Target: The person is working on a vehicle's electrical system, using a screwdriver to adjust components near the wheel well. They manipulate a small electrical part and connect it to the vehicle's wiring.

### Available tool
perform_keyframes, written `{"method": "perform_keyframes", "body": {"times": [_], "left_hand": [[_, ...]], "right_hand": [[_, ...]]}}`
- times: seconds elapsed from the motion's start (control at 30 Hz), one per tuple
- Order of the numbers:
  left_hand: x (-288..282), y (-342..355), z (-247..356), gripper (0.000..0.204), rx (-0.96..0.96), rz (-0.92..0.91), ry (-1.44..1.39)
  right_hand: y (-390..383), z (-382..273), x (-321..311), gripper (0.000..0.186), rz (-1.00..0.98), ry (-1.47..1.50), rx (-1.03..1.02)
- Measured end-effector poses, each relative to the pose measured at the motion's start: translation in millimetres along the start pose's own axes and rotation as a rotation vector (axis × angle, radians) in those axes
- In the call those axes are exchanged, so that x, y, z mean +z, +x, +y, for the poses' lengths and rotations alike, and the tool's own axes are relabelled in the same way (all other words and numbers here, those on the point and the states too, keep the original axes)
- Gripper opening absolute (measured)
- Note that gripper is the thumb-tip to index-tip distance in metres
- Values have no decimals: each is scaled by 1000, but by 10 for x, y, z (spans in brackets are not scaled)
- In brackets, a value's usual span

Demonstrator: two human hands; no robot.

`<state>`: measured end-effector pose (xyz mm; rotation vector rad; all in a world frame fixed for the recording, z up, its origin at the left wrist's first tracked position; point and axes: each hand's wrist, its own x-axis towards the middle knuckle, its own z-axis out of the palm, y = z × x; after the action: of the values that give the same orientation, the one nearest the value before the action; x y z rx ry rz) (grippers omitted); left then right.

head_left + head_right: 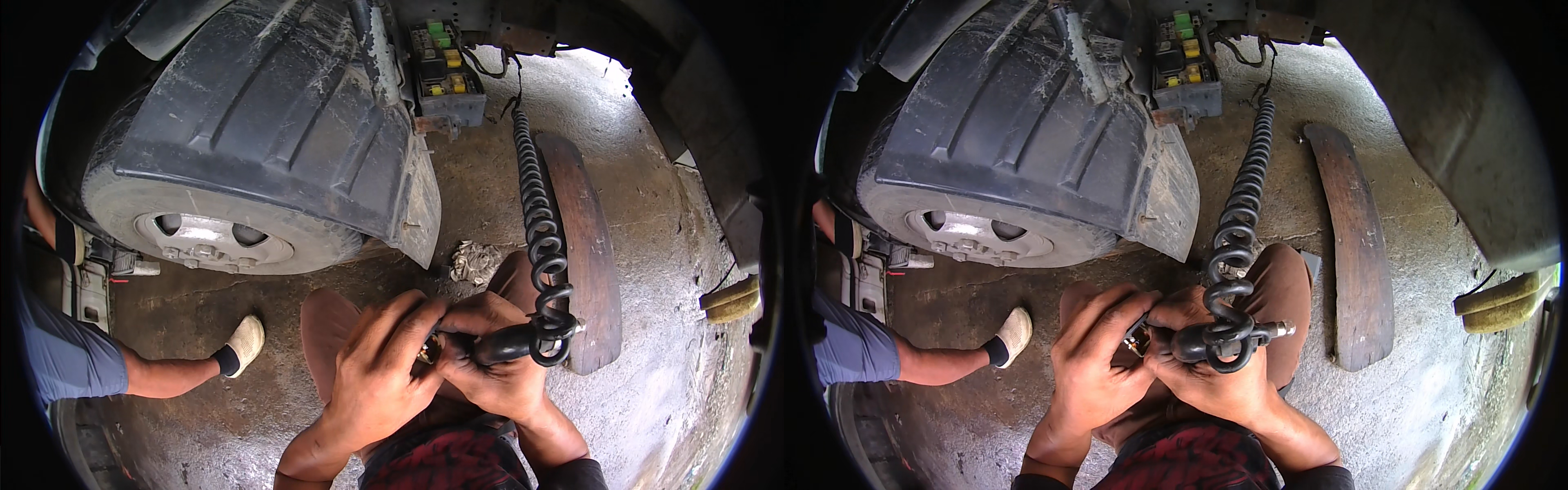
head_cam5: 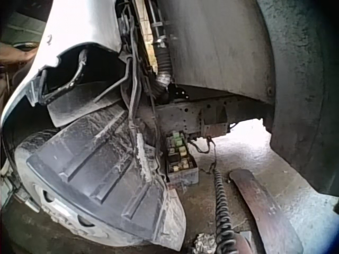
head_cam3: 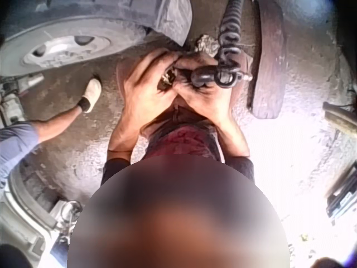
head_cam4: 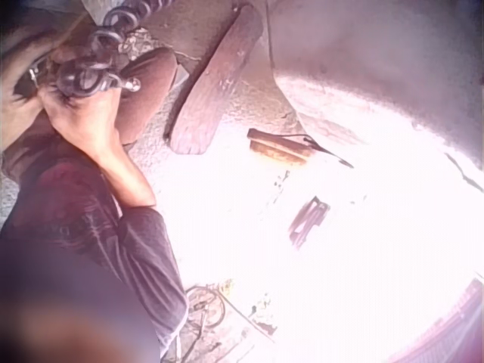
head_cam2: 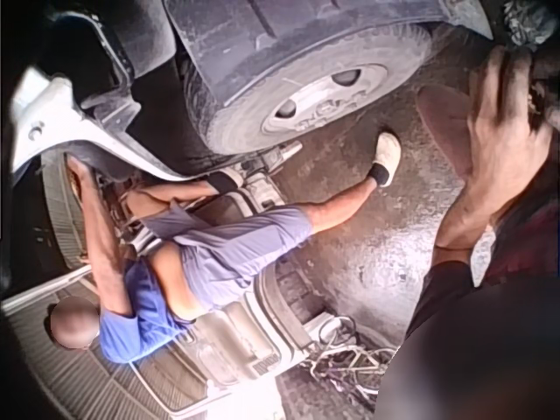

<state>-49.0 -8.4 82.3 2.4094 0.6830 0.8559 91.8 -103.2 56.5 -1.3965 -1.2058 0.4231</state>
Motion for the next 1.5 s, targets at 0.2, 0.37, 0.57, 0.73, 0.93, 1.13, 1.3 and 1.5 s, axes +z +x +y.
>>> {"method": "perform_keyframes", "body": {"times": [0.2,0.37,0.57,0.73,0.93,1.13,1.3,1.5], "left_hand": [[-6,9,2,46,-1,-12,-6],[11,22,13,48,-9,4,-35],[14,21,1,48,-10,8,-35],[10,49,-30,52,5,18,-77],[-26,79,-98,49,24,50,-229],[-27,52,-94,47,-51,64,-357],[-46,38,-79,48,-84,49,-343],[-52,27,-71,52,-66,40,-374]], "right_hand": [[14,-9,-15,27,-8,-41,-32],[33,-14,-25,27,-13,-84,-68],[25,13,-53,35,-48,-129,-127],[54,38,-31,34,-2,-45,-161],[40,-46,-144,24,57,-4,-80],[35,-38,-175,17,157,102,-85],[35,-83,-222,26,38,130,-61],[70,-46,-138,32,-59,122,-137]]}}
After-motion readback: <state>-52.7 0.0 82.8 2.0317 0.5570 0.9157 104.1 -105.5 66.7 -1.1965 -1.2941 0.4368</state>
